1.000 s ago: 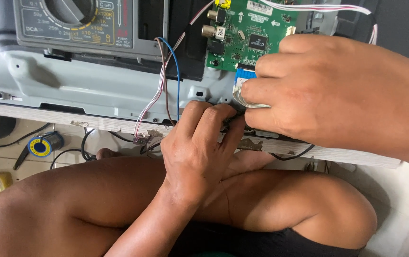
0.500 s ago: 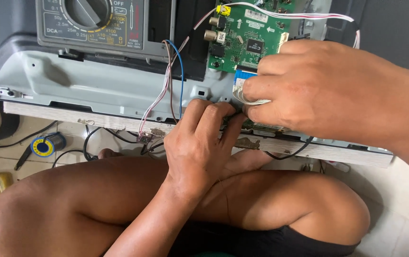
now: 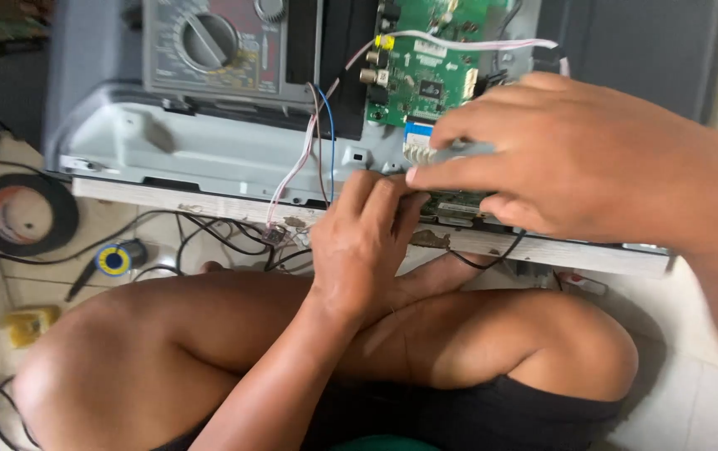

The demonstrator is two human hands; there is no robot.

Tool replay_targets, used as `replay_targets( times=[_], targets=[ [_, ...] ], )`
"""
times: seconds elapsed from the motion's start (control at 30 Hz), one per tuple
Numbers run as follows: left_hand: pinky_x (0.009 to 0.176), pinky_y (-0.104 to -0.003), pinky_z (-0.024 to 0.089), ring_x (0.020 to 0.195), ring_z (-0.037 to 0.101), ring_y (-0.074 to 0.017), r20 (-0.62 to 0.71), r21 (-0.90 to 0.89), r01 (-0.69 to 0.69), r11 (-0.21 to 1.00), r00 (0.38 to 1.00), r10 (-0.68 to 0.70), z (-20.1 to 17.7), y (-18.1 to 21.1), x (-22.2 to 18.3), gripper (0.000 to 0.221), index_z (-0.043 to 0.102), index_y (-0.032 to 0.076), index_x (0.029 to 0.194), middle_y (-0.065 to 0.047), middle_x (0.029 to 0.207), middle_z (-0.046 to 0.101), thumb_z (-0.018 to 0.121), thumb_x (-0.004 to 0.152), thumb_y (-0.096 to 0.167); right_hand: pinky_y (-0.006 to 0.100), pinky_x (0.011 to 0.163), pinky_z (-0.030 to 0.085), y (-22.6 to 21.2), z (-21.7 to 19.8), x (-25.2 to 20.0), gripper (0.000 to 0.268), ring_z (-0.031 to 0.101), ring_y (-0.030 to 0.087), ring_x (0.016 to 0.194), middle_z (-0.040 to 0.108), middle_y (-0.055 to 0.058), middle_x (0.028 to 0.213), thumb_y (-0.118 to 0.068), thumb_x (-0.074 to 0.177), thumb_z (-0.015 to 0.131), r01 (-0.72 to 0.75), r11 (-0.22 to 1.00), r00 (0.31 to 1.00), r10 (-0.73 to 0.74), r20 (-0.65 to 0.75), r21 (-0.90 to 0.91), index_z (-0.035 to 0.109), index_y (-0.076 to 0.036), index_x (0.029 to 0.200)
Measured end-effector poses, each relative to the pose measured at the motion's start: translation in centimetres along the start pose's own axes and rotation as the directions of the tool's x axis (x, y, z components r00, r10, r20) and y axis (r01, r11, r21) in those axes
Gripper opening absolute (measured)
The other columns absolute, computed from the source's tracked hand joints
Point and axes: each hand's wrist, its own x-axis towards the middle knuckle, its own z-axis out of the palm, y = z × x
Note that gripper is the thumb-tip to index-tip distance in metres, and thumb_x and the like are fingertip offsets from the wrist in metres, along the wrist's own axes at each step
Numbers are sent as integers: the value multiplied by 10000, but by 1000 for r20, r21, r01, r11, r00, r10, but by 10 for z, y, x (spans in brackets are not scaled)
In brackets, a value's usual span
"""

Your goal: Testing and repairing internal television components using a multimeter and connecting ribbon cables.

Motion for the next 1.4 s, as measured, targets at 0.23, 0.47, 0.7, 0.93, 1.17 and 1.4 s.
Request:
replay_targets(
  times=[0.23, 0.47, 0.7, 0.93, 1.17, 1.4],
  targets=[
    [415, -405, 415, 714, 593, -253, -95, 145, 9, 989, 995, 5, 38, -17, -30, 474, 653, 264, 1319, -15, 1012, 559, 752, 906, 54, 344, 713, 558, -59, 46, -51, 255, 715, 267, 979, 769, 155, 1129, -201, 1040, 904, -397, 914, 620, 335, -710, 85, 805, -81, 1242],
    [514, -309, 538, 671, 633, -180, -76, 429, -196, 882, 965, 252, 15, -8, -22, 292, 737, 327, 1171, 21, 945, 543, 741, 891, 248, 285, 588, 528, -101, 107, -31, 230, 640, 126, 686, 646, -95, 853, -173, 890, 807, -501, 805, 367, 530, -764, 318, 811, -325, 1062],
    [447, -416, 539, 703, 663, -274, 112, 446, -284, 849, 959, 262, 6, -9, -9, 297, 751, 286, 1167, -42, 961, 539, 705, 887, 198, 338, 410, 454, -110, 111, -21, 159, 506, 170, 461, 527, -48, 665, -176, 933, 696, -577, 792, 396, 487, -779, 202, 815, -250, 1006],
    [489, -344, 566, 725, 660, -214, 131, 431, -308, 848, 951, 279, -1, 5, -7, 223, 774, 294, 1151, -14, 953, 560, 687, 946, 280, 347, 432, 479, -113, 106, -24, 143, 537, 222, 454, 503, -35, 583, -183, 945, 684, -527, 737, 378, 650, -660, 424, 818, -226, 926],
    [540, -296, 569, 736, 667, -177, -94, 379, -174, 909, 970, 225, 25, -12, -11, 135, 781, 313, 1060, 56, 916, 578, 728, 957, 384, 369, 531, 533, -91, 87, -24, 262, 684, 248, 600, 696, 37, 657, -245, 931, 764, -299, 494, 277, 863, -421, 816, 745, -124, 1161],
    [619, -277, 606, 775, 703, -162, -106, 338, -57, 940, 989, 98, 33, -22, -6, 211, 713, 276, 1066, 75, 935, 558, 762, 923, 422, 395, 519, 536, -79, 92, -18, 234, 683, 268, 574, 685, 81, 607, -133, 978, 645, -260, 422, 440, 852, -283, 868, 696, 4, 1161]
  ],
)
